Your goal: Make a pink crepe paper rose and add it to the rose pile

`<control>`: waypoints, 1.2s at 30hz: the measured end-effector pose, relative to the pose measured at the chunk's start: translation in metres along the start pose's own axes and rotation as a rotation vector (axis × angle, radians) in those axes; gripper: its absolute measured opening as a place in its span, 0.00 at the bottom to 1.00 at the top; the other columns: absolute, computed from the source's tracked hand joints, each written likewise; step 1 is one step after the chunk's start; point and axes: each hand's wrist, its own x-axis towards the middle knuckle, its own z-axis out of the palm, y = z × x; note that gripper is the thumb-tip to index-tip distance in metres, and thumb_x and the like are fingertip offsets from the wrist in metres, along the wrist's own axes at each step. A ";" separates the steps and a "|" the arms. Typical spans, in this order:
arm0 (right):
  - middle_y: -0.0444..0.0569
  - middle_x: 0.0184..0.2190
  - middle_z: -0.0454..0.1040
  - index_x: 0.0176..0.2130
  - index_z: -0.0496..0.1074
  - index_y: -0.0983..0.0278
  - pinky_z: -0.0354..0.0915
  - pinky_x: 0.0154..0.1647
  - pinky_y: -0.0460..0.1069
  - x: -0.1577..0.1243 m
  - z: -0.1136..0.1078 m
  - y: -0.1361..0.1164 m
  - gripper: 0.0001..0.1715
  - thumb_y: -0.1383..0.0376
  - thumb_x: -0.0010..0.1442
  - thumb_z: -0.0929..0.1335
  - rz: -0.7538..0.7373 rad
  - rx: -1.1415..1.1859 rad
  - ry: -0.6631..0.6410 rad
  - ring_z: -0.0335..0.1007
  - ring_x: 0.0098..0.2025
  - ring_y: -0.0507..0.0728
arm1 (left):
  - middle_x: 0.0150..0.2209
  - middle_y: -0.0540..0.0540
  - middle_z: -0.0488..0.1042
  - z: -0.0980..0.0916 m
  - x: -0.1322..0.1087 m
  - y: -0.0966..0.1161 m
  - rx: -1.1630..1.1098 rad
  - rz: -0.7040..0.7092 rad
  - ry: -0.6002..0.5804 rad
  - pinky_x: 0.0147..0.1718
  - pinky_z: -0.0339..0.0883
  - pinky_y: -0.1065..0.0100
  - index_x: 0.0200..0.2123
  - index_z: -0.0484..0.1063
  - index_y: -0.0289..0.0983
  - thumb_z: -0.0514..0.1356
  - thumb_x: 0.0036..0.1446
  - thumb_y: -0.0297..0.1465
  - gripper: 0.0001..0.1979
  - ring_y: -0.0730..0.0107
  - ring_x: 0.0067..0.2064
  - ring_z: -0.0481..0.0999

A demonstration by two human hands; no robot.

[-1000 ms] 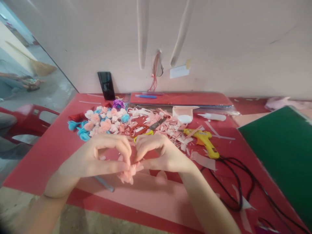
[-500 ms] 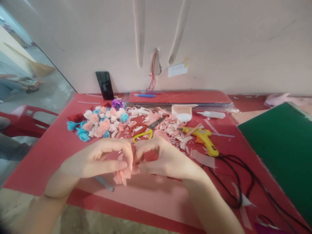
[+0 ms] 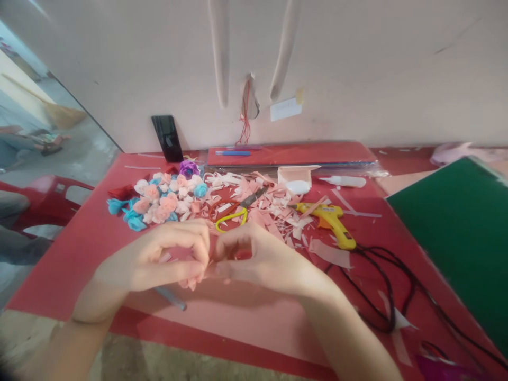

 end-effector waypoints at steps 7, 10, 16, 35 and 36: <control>0.42 0.19 0.66 0.23 0.70 0.67 0.56 0.22 0.43 0.001 0.002 0.002 0.20 0.52 0.49 0.71 0.069 0.128 -0.092 0.60 0.22 0.47 | 0.25 0.51 0.67 -0.003 0.000 0.005 -0.068 -0.037 -0.052 0.32 0.62 0.73 0.22 0.66 0.36 0.55 0.55 0.23 0.10 0.73 0.34 0.66; 0.42 0.19 0.66 0.23 0.70 0.67 0.57 0.22 0.43 0.000 0.003 -0.001 0.22 0.51 0.48 0.71 0.096 0.156 -0.086 0.60 0.22 0.47 | 0.24 0.52 0.64 -0.002 0.000 0.009 -0.034 -0.076 -0.042 0.33 0.60 0.73 0.21 0.64 0.36 0.56 0.55 0.24 0.10 0.74 0.34 0.65; 0.40 0.19 0.65 0.22 0.68 0.67 0.55 0.21 0.42 -0.002 0.004 -0.003 0.20 0.53 0.48 0.72 0.128 0.158 -0.005 0.59 0.21 0.46 | 0.30 0.54 0.64 0.002 -0.006 0.007 0.167 -0.054 0.051 0.39 0.58 0.71 0.25 0.63 0.37 0.64 0.47 0.27 0.10 0.73 0.38 0.65; 0.38 0.17 0.63 0.26 0.69 0.66 0.55 0.14 0.39 -0.003 0.008 -0.004 0.13 0.59 0.48 0.72 0.163 0.151 -0.001 0.56 0.18 0.44 | 0.28 0.54 0.61 0.001 -0.003 0.002 0.168 0.036 0.009 0.32 0.58 0.75 0.22 0.59 0.36 0.56 0.48 0.16 0.11 0.79 0.31 0.62; 0.38 0.17 0.62 0.26 0.69 0.66 0.55 0.14 0.39 -0.003 0.008 -0.004 0.13 0.59 0.48 0.72 0.172 0.144 0.001 0.56 0.18 0.44 | 0.28 0.54 0.61 0.001 -0.004 0.002 0.167 0.034 0.009 0.32 0.58 0.75 0.22 0.59 0.36 0.56 0.48 0.16 0.11 0.79 0.31 0.62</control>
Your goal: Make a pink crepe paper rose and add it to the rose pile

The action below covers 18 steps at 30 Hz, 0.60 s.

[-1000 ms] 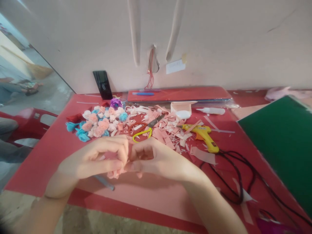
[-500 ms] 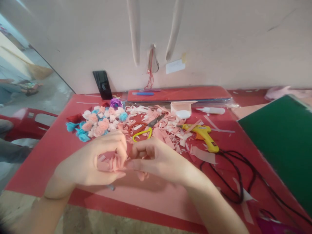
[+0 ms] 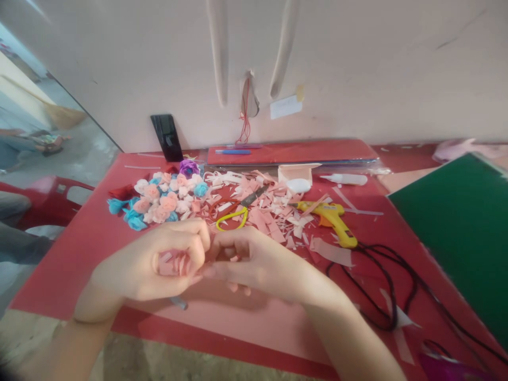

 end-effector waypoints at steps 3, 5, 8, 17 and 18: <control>0.38 0.16 0.61 0.27 0.69 0.66 0.55 0.15 0.39 0.000 0.000 0.001 0.12 0.59 0.49 0.71 0.006 -0.004 0.003 0.55 0.18 0.44 | 0.28 0.54 0.61 0.000 -0.001 0.000 -0.013 -0.006 -0.011 0.32 0.58 0.75 0.22 0.59 0.36 0.55 0.46 0.14 0.12 0.79 0.31 0.62; 0.39 0.17 0.61 0.27 0.69 0.66 0.55 0.15 0.39 0.000 0.000 0.003 0.12 0.60 0.50 0.71 0.000 0.005 0.003 0.55 0.18 0.44 | 0.29 0.54 0.62 -0.001 -0.001 -0.001 -0.015 -0.010 -0.020 0.32 0.58 0.76 0.22 0.59 0.36 0.55 0.45 0.14 0.12 0.79 0.31 0.62; 0.39 0.18 0.62 0.27 0.69 0.67 0.55 0.16 0.39 0.000 0.000 0.004 0.12 0.61 0.49 0.71 0.000 0.012 0.004 0.56 0.19 0.45 | 0.29 0.53 0.62 -0.001 -0.001 -0.001 -0.009 -0.008 -0.031 0.32 0.59 0.76 0.23 0.60 0.36 0.55 0.46 0.14 0.12 0.79 0.31 0.62; 0.41 0.16 0.65 0.25 0.68 0.67 0.55 0.16 0.40 0.001 -0.001 0.005 0.17 0.56 0.50 0.71 -0.113 0.022 0.079 0.59 0.17 0.46 | 0.32 0.52 0.64 0.002 -0.002 -0.004 -0.041 0.048 0.101 0.36 0.61 0.73 0.27 0.63 0.37 0.54 0.47 0.15 0.11 0.77 0.34 0.65; 0.41 0.16 0.65 0.24 0.68 0.67 0.56 0.16 0.41 0.000 0.001 0.005 0.17 0.55 0.50 0.71 -0.148 0.018 0.113 0.59 0.17 0.46 | 0.33 0.51 0.65 0.003 -0.001 -0.005 -0.039 0.057 0.145 0.36 0.62 0.72 0.31 0.64 0.38 0.56 0.48 0.16 0.11 0.76 0.35 0.66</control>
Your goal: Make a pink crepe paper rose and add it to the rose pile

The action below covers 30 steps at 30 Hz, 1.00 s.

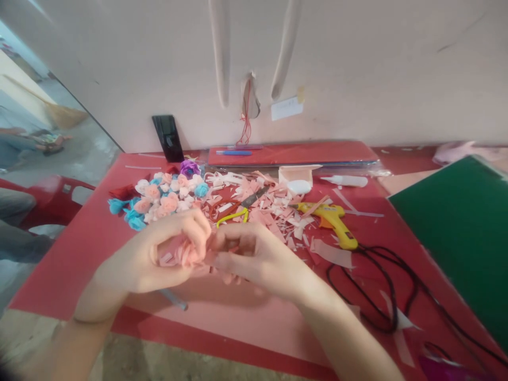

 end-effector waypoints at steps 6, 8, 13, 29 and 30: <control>0.43 0.20 0.72 0.27 0.70 0.62 0.65 0.21 0.43 -0.005 0.011 0.008 0.09 0.60 0.54 0.71 -0.361 -0.024 0.303 0.68 0.21 0.49 | 0.39 0.49 0.69 0.003 0.006 -0.011 0.024 0.095 0.270 0.40 0.64 0.68 0.39 0.67 0.41 0.61 0.51 0.26 0.12 0.70 0.41 0.68; 0.44 0.22 0.74 0.28 0.71 0.60 0.67 0.22 0.45 -0.005 0.014 0.012 0.08 0.59 0.54 0.71 -0.453 -0.075 0.414 0.71 0.23 0.52 | 0.34 0.49 0.69 0.004 0.008 -0.015 -0.007 0.120 0.302 0.39 0.65 0.67 0.33 0.68 0.40 0.62 0.52 0.30 0.05 0.70 0.37 0.69; 0.43 0.22 0.74 0.27 0.71 0.57 0.68 0.27 0.49 -0.002 0.018 0.020 0.08 0.59 0.55 0.70 -0.598 -0.157 0.563 0.71 0.24 0.53 | 0.30 0.49 0.72 0.009 0.014 -0.024 -0.148 0.195 0.386 0.36 0.67 0.66 0.26 0.71 0.39 0.63 0.52 0.34 0.06 0.71 0.34 0.70; 0.44 0.19 0.73 0.24 0.77 0.61 0.62 0.19 0.42 0.006 0.000 0.010 0.09 0.58 0.45 0.75 -0.276 0.185 0.057 0.65 0.19 0.48 | 0.27 0.51 0.68 0.002 0.016 -0.023 -0.069 0.319 0.191 0.38 0.63 0.65 0.28 0.73 0.42 0.62 0.50 0.24 0.06 0.71 0.34 0.66; 0.43 0.19 0.73 0.24 0.77 0.61 0.61 0.19 0.42 0.008 -0.001 0.012 0.10 0.58 0.45 0.75 -0.265 0.206 0.013 0.64 0.19 0.48 | 0.27 0.51 0.67 0.001 0.015 -0.022 -0.051 0.325 0.170 0.38 0.63 0.65 0.28 0.73 0.42 0.62 0.50 0.24 0.06 0.71 0.34 0.66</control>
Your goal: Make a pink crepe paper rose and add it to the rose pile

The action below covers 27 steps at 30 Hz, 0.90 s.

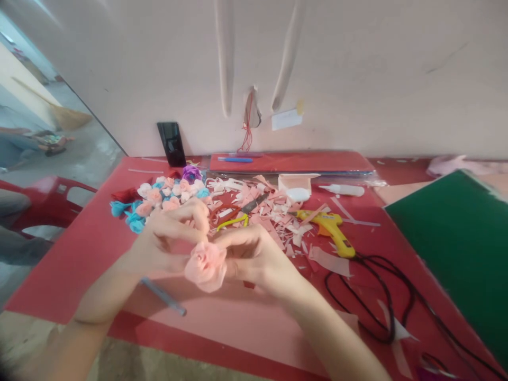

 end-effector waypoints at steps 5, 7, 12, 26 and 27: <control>0.42 0.17 0.72 0.22 0.76 0.63 0.63 0.20 0.42 0.008 -0.004 0.013 0.15 0.53 0.42 0.75 0.011 0.042 -0.128 0.65 0.18 0.48 | 0.26 0.50 0.65 -0.002 0.003 0.003 0.050 -0.001 -0.132 0.40 0.64 0.65 0.26 0.73 0.41 0.62 0.49 0.26 0.04 0.71 0.33 0.66; 0.42 0.16 0.71 0.19 0.76 0.62 0.63 0.19 0.42 0.010 -0.005 0.015 0.15 0.54 0.42 0.76 -0.035 0.013 -0.143 0.65 0.17 0.48 | 0.27 0.50 0.65 -0.002 0.003 0.002 0.055 -0.018 -0.191 0.42 0.64 0.65 0.25 0.72 0.41 0.62 0.48 0.25 0.05 0.71 0.35 0.67; 0.42 0.22 0.77 0.27 0.80 0.55 0.67 0.26 0.44 0.007 -0.011 0.007 0.02 0.60 0.49 0.74 -0.320 -0.155 0.016 0.70 0.23 0.49 | 0.32 0.50 0.69 0.000 0.000 0.002 -0.086 -0.118 -0.025 0.39 0.66 0.70 0.30 0.71 0.40 0.61 0.52 0.26 0.03 0.74 0.36 0.69; 0.44 0.32 0.78 0.40 0.77 0.49 0.71 0.33 0.52 0.009 -0.020 0.010 0.11 0.64 0.58 0.69 -0.862 -0.568 0.213 0.74 0.32 0.54 | 0.35 0.49 0.74 0.013 -0.006 0.014 -0.470 -0.341 0.051 0.42 0.69 0.73 0.37 0.73 0.39 0.60 0.56 0.36 0.08 0.73 0.40 0.74; 0.44 0.32 0.78 0.40 0.76 0.49 0.70 0.33 0.52 0.008 -0.021 0.010 0.11 0.64 0.58 0.69 -0.876 -0.585 0.216 0.74 0.32 0.54 | 0.36 0.49 0.75 0.013 -0.008 0.013 -0.470 -0.339 0.045 0.43 0.68 0.74 0.39 0.73 0.39 0.62 0.54 0.36 0.10 0.74 0.41 0.74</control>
